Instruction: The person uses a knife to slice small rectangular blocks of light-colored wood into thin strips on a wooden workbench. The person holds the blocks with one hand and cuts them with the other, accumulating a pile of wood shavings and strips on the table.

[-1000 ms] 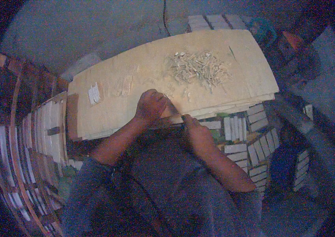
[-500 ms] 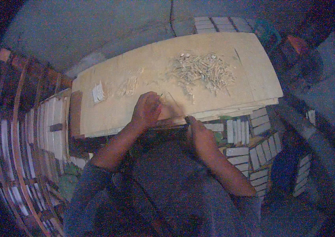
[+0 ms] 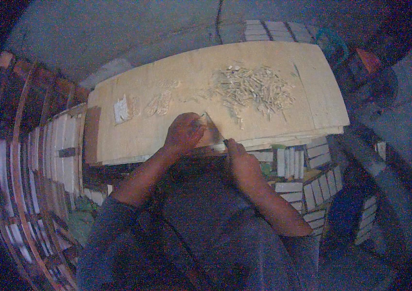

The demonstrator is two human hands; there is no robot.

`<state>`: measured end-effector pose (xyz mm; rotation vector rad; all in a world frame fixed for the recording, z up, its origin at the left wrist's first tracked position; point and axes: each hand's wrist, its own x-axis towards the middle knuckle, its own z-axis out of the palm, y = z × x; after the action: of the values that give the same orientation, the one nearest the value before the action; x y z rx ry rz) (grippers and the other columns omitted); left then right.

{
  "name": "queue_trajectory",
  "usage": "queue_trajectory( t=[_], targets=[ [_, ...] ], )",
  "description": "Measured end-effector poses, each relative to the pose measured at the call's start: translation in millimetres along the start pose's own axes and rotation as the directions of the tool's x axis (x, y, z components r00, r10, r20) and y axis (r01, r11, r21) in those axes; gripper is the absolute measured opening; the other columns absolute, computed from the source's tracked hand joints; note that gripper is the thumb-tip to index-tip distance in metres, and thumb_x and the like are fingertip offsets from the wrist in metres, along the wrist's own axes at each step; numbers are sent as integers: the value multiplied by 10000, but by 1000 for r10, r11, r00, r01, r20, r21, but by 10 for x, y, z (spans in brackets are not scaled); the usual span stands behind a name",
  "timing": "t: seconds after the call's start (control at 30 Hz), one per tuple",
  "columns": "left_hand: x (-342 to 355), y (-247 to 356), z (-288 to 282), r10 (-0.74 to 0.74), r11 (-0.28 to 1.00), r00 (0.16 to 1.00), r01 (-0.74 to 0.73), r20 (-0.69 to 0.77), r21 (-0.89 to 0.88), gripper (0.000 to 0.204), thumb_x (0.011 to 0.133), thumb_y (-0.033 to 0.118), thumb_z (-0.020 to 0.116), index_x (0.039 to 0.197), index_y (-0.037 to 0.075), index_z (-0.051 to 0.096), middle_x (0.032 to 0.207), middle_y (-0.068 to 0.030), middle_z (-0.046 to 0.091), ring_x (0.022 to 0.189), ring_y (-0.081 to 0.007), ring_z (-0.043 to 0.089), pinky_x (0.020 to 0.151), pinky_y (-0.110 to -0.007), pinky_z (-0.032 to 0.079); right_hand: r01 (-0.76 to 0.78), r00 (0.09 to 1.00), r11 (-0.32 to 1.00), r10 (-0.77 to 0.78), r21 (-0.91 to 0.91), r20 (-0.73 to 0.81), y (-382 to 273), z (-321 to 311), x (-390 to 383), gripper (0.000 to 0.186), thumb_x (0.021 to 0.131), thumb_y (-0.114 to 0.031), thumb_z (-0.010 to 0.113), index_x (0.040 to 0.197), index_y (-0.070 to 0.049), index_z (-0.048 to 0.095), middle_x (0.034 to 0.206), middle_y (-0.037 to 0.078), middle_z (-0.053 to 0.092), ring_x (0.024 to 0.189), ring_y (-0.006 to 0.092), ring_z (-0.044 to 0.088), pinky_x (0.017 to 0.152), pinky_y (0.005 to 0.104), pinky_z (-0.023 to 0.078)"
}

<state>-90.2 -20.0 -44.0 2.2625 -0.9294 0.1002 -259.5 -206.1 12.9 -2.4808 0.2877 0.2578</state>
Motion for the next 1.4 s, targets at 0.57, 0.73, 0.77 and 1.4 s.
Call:
queue_trajectory(
  t=[0.57, 0.73, 0.77, 1.4],
  targets=[
    [119, -157, -86, -156, 965, 988, 154, 7, -214, 536, 847, 109, 779, 1350, 66, 598, 1247, -180, 617, 903, -257, 685, 841, -374, 587, 18, 981, 997, -4, 72, -193, 104, 15, -10, 431, 991, -98, 585, 1419, -63, 550, 1096, 281, 688, 965, 501, 690, 813, 556, 564],
    [123, -128, 37, 16, 990, 986, 7, 167, -139, 471, 857, 121, 776, 1303, 66, 638, 1123, -177, 685, 876, -319, 723, 819, -422, 604, 48, 986, 997, -38, 58, -163, 201, 120, -37, 375, 1042, -196, 563, 1405, -102, 562, 1209, 287, 674, 977, 508, 706, 847, 579, 572],
    [112, -130, 84, -2, 989, 986, 26, 165, -145, 466, 857, 133, 785, 1294, 62, 640, 1128, -178, 687, 875, -319, 727, 823, -422, 605, 52, 987, 997, -44, 50, -152, 190, 105, -48, 378, 1039, -188, 566, 1407, -99, 563, 1217, 285, 672, 986, 507, 705, 851, 576, 573],
    [286, -12, 70, -500, 723, 821, 571, 275, -389, 232, 914, 205, 773, 991, -4, 705, 904, -139, 775, 761, -199, 752, 731, -347, 609, 20, 989, 999, -13, 45, -148, 144, 100, 22, 428, 1024, -176, 552, 1444, -97, 527, 1241, 262, 667, 989, 500, 704, 816, 574, 579]
  ],
)
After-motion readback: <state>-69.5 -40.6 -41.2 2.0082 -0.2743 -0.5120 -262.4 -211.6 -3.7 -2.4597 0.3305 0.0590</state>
